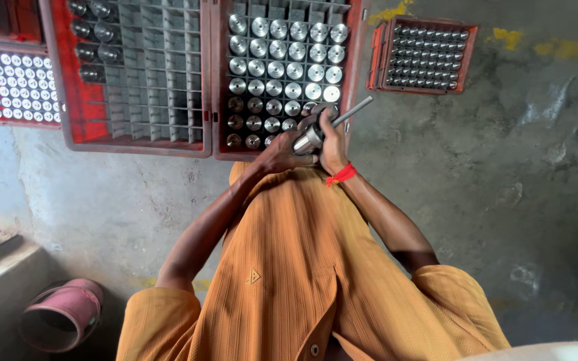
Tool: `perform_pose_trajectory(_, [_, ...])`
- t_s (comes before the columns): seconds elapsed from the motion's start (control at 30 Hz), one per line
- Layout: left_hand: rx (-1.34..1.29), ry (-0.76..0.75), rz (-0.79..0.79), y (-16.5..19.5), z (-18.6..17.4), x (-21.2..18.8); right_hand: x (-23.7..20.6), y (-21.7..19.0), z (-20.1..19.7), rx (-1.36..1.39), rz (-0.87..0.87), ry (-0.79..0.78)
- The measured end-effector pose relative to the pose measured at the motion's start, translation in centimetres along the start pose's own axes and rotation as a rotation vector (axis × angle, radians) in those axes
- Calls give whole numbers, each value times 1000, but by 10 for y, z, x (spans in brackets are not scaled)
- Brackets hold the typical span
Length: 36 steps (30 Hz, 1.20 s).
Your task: The person transfers small metal caps from one red crate to another, placing them into a grid tray using a metal tool. The person repeatedly picks up caps and arranges them in the tray until it is filled.
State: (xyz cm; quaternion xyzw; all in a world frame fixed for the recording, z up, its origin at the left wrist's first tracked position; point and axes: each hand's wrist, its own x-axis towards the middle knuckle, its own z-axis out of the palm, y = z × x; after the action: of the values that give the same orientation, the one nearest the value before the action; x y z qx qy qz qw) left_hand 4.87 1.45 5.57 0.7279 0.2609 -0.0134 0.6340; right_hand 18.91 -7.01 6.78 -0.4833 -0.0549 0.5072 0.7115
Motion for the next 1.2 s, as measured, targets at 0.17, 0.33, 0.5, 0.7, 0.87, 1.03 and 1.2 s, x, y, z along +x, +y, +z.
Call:
perform_pose_trajectory(0.17, [409, 204, 75, 10, -65, 31, 31, -29, -39, 221, -215, 225])
perform_pose_trajectory(0.33, [693, 664, 94, 41, -168, 90, 21, -49, -62, 220, -249, 348])
perform_pose_trajectory(0.5, [1274, 742, 124, 59, -202, 109, 7, -22, -39, 269, -191, 296])
perform_pose_trajectory(0.7, [765, 788, 160, 36, -201, 52, -5, 2, -35, 169, -141, 319])
perform_pose_trajectory(0.87, [909, 1130, -193, -12, -252, -59, -10, 6, -44, 150, -81, 375])
perform_pose_trajectory(1.03, [1016, 1210, -359, -58, -295, -124, -6, 13, -35, 95, -94, 291])
perform_pose_trajectory(1.2, [827, 1140, -198, -59, -308, -143, -2, 21, -22, 160, 10, 340])
